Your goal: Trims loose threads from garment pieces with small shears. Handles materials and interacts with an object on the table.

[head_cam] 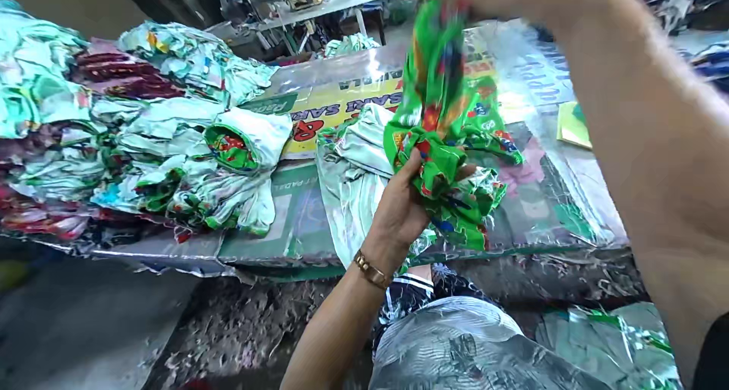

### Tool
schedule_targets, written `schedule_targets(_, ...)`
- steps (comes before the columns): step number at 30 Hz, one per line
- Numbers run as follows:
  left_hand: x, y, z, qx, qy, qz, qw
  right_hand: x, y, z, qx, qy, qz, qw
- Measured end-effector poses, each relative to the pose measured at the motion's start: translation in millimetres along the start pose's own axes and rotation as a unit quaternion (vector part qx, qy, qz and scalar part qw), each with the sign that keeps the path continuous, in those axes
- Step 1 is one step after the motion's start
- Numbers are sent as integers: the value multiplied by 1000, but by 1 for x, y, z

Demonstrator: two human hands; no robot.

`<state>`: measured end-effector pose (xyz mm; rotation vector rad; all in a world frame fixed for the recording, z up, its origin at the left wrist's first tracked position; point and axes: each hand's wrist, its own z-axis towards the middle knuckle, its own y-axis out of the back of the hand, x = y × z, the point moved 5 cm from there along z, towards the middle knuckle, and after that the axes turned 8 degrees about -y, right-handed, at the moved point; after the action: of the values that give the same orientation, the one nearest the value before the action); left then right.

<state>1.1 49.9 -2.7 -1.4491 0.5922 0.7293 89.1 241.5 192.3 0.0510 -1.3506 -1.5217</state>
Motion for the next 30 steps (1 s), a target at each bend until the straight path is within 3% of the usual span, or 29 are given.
schedule_targets(3, 17, 19, -7, -41, -11, -106, 993, -3, -54, -58, 0, 68, -87, 994)
schedule_targets(6, 30, 30, -20, -36, -24, -164, 985, -14, -95, -123, -14, 86, 20, 996)
schedule_targets(10, 34, 34, -28, -34, -44, -279, 959, -26, -133, -206, -71, 32, 204, 976)
schedule_targets(13, 37, 35, -30, 7, -53, -357, 933, -38, -161, -239, -94, 0, 265, 960)
schedule_targets(17, 37, 30, -33, 10, -74, -374, 925, -38, -186, -258, -54, -36, 331, 941)
schedule_targets(19, 38, 29, -34, 16, -83, -368, 926, -38, -190, -260, -23, -62, 409, 910)
schedule_targets(20, 38, 30, -34, 19, -84, -368, 926, -40, -192, -260, -5, -84, 474, 876)
schedule_targets(24, 44, 35, -34, -15, -68, -328, 942, -43, -199, -258, 39, -202, 699, 685)
schedule_targets(26, 49, 37, -35, -27, -66, -269, 961, -43, -200, -255, 40, -218, 715, 663)
schedule_targets(30, 59, 37, -42, -81, -58, -180, 979, -38, -196, -250, 67, -175, 719, 669)
